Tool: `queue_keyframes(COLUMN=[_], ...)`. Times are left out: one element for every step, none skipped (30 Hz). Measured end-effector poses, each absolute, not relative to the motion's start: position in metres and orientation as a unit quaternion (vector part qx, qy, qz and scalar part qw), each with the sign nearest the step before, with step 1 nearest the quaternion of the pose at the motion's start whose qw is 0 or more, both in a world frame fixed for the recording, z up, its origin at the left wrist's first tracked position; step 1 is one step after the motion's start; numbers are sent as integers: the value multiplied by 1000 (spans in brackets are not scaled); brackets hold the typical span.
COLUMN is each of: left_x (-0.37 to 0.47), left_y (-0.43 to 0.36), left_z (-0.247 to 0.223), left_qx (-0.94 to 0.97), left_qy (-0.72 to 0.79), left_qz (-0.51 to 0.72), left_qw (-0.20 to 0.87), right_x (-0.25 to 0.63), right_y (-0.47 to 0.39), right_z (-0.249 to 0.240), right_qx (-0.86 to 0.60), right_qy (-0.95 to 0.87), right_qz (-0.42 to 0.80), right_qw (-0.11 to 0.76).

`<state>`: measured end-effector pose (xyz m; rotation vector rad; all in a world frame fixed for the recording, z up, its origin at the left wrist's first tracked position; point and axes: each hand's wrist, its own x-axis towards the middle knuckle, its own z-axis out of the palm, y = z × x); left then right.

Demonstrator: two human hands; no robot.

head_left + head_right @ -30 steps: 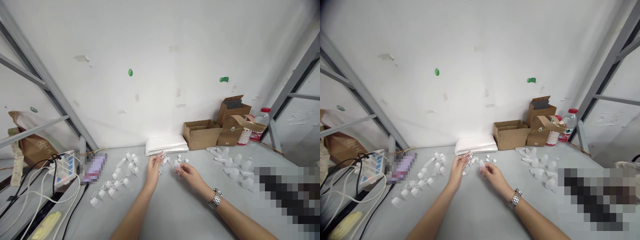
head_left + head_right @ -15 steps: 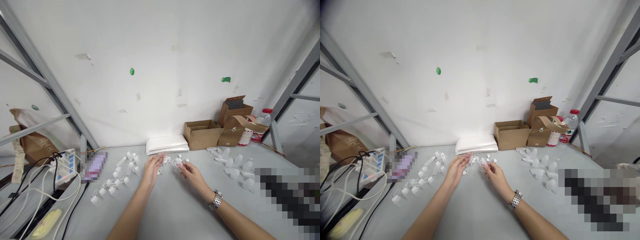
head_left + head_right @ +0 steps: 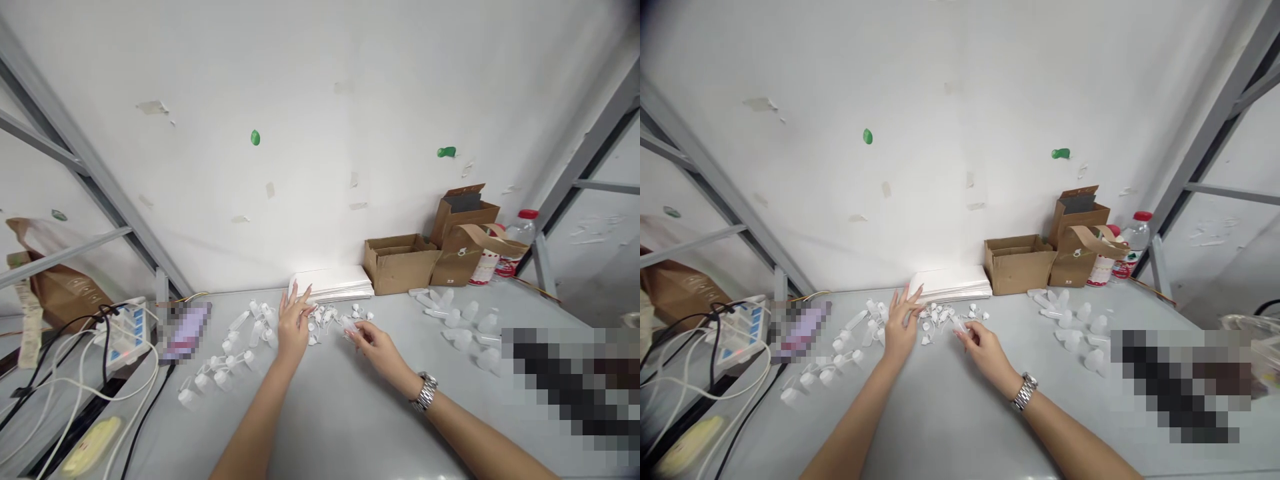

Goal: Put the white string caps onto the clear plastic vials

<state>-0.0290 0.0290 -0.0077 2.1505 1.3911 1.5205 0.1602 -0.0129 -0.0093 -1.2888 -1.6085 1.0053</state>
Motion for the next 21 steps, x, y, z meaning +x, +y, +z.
queue_keyframes(left_x=[-28,-25,-23,-21,-19,-18,-17,-17,-17,-17,-17,-17,-17,-16,-15,-14,-13,-12,-11,-11,-11], left_y=[29,29,30,31,31,32,32,31,30,29,27,26,24,23,21,20,20,20,21,22,23], left_z=[-10,-14,-17,-20,-22,-23,-24,-23,-22,-21,-20,-18,-17,-16,-15,-14,-13,-12,-12,-12,-13], left_qx=[736,764,794,811,817,810,794,777,765,761,762,763,755,736,707,672,641,623,615,611,609], left_qy=[458,446,435,431,433,442,454,461,463,460,453,445,440,437,435,431,424,416,413,412,414], left_qz=[494,461,417,384,366,371,392,418,438,449,450,449,460,486,523,563,592,599,588,572,561], left_qw=[64,64,78,92,103,107,102,94,90,95,110,133,156,178,196,216,243,283,326,360,378], right_x=[160,159,159,159,159,159,160,160,161,161,162,162,163,163,163,163,163,163,163,163,163], right_y=[-13,-13,-13,-13,-12,-12,-12,-12,-13,-13,-13,-13,-13,-13,-12,-12,-11,-11,-11,-10,-11], right_z=[-9,-10,-10,-11,-11,-11,-11,-11,-11,-10,-10,-10,-11,-11,-11,-12,-12,-12,-12,-12,-12], right_qx=[-508,-504,-500,-497,-495,-494,-494,-495,-497,-499,-501,-501,-501,-500,-500,-500,-501,-502,-502,-501,-500], right_qy=[-644,-648,-651,-654,-655,-656,-656,-655,-655,-654,-653,-652,-650,-649,-647,-644,-641,-639,-637,-636,-636], right_qz=[405,408,410,410,409,408,407,404,401,397,393,393,396,401,407,413,416,417,417,417,418], right_qw=[404,399,397,398,399,400,401,402,404,407,410,412,412,410,408,406,406,408,411,413,413])
